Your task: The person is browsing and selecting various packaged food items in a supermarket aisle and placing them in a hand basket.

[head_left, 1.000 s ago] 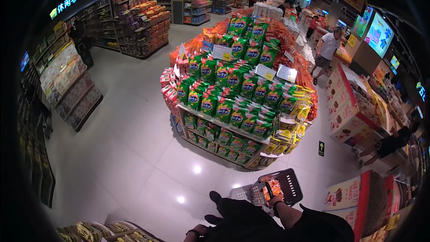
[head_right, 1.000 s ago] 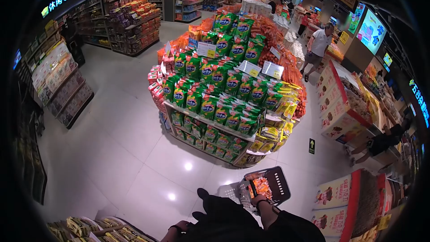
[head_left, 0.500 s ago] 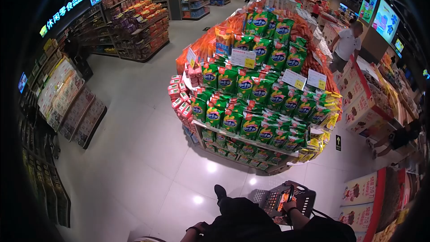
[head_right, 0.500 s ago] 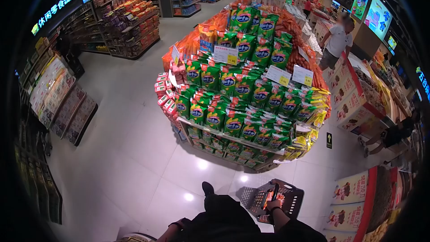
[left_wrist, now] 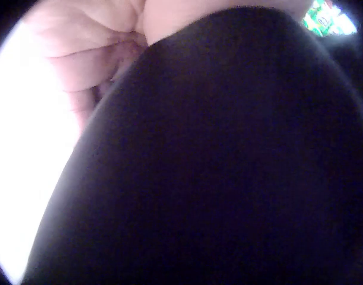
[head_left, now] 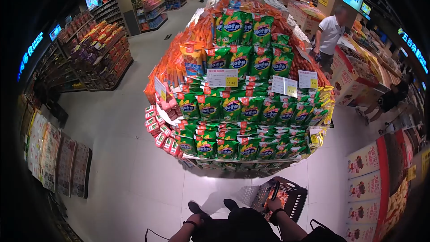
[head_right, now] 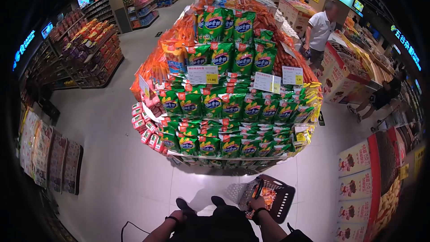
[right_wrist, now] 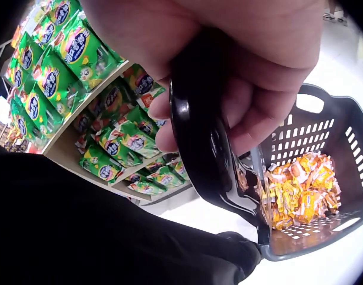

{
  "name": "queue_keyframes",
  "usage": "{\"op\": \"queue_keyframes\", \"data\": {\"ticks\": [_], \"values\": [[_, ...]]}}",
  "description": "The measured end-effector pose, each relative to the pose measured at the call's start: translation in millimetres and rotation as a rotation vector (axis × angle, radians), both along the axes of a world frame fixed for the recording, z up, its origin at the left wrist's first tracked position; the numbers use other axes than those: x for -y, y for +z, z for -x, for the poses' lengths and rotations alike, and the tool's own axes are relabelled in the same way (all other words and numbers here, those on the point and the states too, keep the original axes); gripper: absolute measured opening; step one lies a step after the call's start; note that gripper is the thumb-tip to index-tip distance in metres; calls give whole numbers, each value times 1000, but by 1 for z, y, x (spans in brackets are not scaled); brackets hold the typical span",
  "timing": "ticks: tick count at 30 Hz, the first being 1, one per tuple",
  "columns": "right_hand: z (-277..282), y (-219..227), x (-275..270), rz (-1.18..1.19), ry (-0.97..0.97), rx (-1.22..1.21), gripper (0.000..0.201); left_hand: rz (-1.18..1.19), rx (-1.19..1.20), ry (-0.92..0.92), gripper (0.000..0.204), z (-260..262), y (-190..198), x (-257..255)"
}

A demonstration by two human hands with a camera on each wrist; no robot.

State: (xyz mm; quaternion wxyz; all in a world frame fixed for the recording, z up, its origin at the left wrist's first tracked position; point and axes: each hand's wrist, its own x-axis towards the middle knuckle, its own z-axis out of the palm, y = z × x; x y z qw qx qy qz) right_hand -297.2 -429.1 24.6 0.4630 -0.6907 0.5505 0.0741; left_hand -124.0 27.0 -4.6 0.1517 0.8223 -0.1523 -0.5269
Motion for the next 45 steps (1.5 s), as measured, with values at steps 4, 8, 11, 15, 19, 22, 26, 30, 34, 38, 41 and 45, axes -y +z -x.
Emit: {"op": "queue_keyframes", "data": {"ticks": [4,8,11,15,19,22,26,30,34,38,41,45], "values": [[-33,-37,-40,-18,29,-12,22,43,78,-118,39,-65,-34,-17],[-72,-38,-106,253,151,-138,18,42,29,-242,39,-156,-26,-43],[-95,-61,-144,76,-4,-115,38,127,-23,-274,43,-210,-19,-72],[-130,-48,-186,95,187,-276,36,145,-76,-217,49,-251,-63,-123],[-138,-19,-223,100,138,-331,36,197,-314,-30,56,-282,-104,-153],[-130,-22,-235,132,135,-451,38,235,-431,14,56,-294,-129,-155],[-126,-40,-241,174,123,-510,39,197,-345,-143,57,-307,-111,-134],[-126,-56,-244,348,101,-551,35,217,-324,-226,59,-315,-89,-115],[-124,-74,-219,319,77,-509,37,247,-264,-164,60,-316,-95,-101],[-134,-60,-188,209,73,-401,38,315,-179,-118,57,-334,-47,-59],[-118,-82,-159,75,54,-214,36,473,-19,-93,54,-340,-23,-22],[-111,-82,-132,147,220,-191,39,638,26,51,42,-347,63,43]]}}
